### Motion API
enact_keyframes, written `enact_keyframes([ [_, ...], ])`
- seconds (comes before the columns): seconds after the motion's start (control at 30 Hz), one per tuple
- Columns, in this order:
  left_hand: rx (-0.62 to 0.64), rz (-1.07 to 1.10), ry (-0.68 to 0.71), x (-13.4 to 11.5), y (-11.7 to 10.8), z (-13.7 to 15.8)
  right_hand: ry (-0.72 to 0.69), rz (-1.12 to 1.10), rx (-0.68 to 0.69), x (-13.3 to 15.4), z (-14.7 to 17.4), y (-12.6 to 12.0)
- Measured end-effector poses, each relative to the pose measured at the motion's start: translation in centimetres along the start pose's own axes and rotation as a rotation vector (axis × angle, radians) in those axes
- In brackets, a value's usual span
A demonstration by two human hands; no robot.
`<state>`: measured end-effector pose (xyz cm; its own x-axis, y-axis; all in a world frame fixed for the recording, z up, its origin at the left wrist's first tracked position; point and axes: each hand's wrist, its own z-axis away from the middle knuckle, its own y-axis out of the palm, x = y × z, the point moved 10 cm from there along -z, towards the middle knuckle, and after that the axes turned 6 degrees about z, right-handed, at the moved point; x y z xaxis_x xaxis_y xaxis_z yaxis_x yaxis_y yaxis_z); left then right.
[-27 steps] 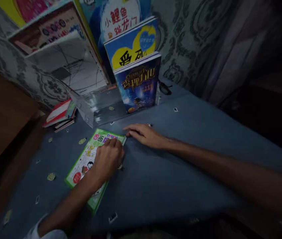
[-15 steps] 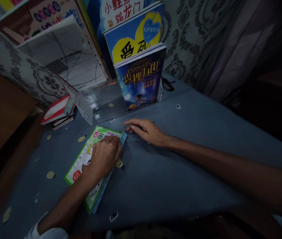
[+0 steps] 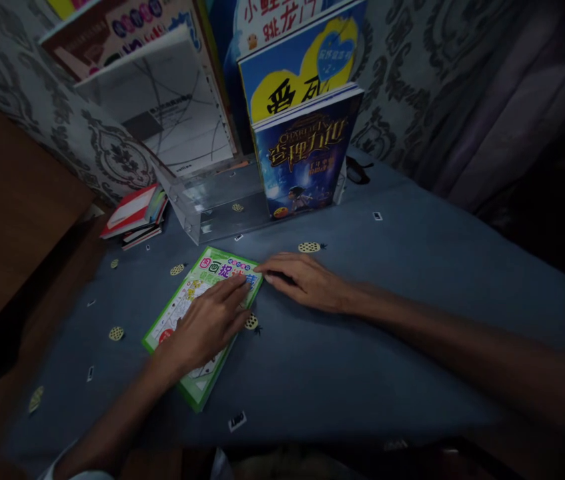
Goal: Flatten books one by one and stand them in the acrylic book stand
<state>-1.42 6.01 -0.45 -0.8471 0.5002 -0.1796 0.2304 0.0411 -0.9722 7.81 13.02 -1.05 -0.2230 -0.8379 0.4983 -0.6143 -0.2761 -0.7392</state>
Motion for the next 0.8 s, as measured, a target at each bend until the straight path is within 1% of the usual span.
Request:
enact_keyframes([
  [0.13,0.1,0.116,0.003,1.0,-0.3,3.4,-0.018,0.015,0.017,0.0,0.1,0.5],
  [0.23,0.117,0.145,-0.017,1.6,0.0,4.9,-0.018,0.039,0.035,-0.2,-0.3,1.0],
  [0.3,0.121,0.16,-0.02,1.8,0.5,5.1,-0.01,0.072,0.056,-0.4,-1.0,1.4],
  [0.4,0.113,0.187,-0.008,1.9,1.3,4.6,-0.009,0.123,0.115,-0.6,-2.4,2.2],
  [0.53,0.059,0.218,-0.002,2.4,1.6,3.6,-0.009,0.158,0.164,-1.2,-4.3,3.3],
  [0.6,0.041,0.233,0.012,2.4,1.5,3.4,-0.018,0.163,0.157,-1.4,-4.7,3.6],
  [0.67,0.051,0.249,0.048,2.1,1.4,3.6,-0.031,0.168,0.137,-1.7,-4.8,3.8],
  [0.8,0.09,0.238,0.125,0.5,0.7,4.9,-0.051,0.192,0.11,-2.0,-4.4,4.1],
])
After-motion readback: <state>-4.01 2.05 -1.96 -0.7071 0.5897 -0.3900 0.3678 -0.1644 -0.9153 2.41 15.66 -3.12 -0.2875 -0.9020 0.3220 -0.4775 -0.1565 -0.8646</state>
